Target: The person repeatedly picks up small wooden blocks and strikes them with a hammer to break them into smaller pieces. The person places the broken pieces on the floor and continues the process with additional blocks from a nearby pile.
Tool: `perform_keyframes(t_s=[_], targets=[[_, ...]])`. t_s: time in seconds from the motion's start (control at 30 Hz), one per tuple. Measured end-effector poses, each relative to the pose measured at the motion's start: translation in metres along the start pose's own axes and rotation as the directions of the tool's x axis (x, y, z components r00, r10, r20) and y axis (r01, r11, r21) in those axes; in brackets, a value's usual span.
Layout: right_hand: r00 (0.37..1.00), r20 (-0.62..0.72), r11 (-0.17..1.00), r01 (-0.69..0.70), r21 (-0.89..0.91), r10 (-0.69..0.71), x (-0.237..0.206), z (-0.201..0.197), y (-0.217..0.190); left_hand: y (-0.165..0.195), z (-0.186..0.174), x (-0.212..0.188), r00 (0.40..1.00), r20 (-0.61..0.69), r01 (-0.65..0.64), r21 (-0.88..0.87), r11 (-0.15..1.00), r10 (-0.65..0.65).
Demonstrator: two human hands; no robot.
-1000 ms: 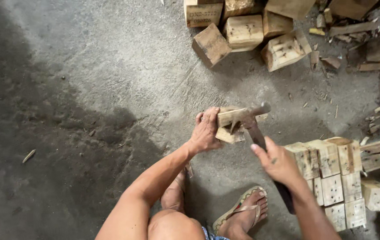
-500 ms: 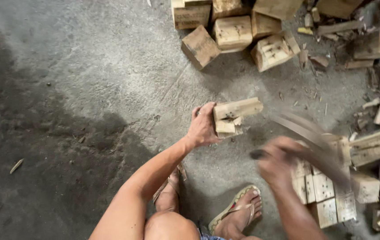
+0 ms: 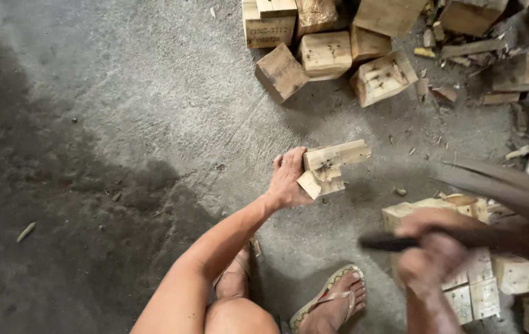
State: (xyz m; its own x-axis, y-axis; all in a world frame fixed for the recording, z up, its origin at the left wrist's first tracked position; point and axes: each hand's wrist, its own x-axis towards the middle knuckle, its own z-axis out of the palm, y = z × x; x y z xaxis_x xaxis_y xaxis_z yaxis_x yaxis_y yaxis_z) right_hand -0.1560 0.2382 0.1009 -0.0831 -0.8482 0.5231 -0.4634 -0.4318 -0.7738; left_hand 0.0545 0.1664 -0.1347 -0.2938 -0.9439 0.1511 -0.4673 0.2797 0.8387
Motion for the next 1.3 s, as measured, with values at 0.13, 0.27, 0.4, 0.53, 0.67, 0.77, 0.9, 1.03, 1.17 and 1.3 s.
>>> perform_keyframes(t_s=[0.13,0.27,0.4,0.53,0.67,0.77,0.9,1.03,1.17,1.3], targets=[[0.605,0.616,-0.442,-0.431,0.786,0.505,-0.015,0.027,0.027,0.001,-0.001,0.000,1.000,0.018,0.005,0.020,1.000,-0.006],[0.660,0.293,0.567,-0.245,-0.786,0.692,-0.038,0.068,0.057,0.004,-0.004,0.001,1.000,0.000,-0.001,-0.019,1.000,0.001],[0.428,0.291,0.495,-0.510,-0.704,0.856,-0.010,0.061,0.053,0.008,-0.009,0.005,0.995,0.082,0.054,0.033,0.998,-0.056],[0.406,0.397,0.552,-0.411,-0.726,0.823,0.038,0.023,0.034,0.010,-0.014,0.012,0.996,0.070,-0.057,0.036,0.998,0.054],[0.516,0.260,0.524,-0.472,-0.709,0.817,0.036,0.001,0.014,0.013,-0.016,0.018,0.988,0.140,0.067,0.009,0.998,-0.068],[0.796,0.099,0.783,-0.552,-0.287,0.597,0.026,-0.016,-0.001,0.017,-0.016,0.017,0.994,0.092,0.062,0.023,0.998,-0.064],[0.974,-0.221,0.997,0.056,0.058,-0.042,0.022,-0.033,-0.012,0.021,-0.015,0.016,0.997,0.066,0.047,0.021,0.999,-0.048],[0.958,0.286,0.983,0.071,-0.171,-0.020,0.000,0.002,0.020,0.022,-0.014,0.018,0.992,0.095,0.086,0.001,0.996,-0.086],[0.704,0.151,0.592,-0.439,-0.676,0.694,-0.027,0.043,0.070,0.023,-0.013,0.019,0.999,0.040,-0.015,0.015,1.000,0.014],[0.622,0.231,0.607,-0.503,-0.615,0.749,-0.019,0.012,0.079,0.027,-0.015,0.016,0.994,0.074,-0.084,0.045,0.995,0.081]])
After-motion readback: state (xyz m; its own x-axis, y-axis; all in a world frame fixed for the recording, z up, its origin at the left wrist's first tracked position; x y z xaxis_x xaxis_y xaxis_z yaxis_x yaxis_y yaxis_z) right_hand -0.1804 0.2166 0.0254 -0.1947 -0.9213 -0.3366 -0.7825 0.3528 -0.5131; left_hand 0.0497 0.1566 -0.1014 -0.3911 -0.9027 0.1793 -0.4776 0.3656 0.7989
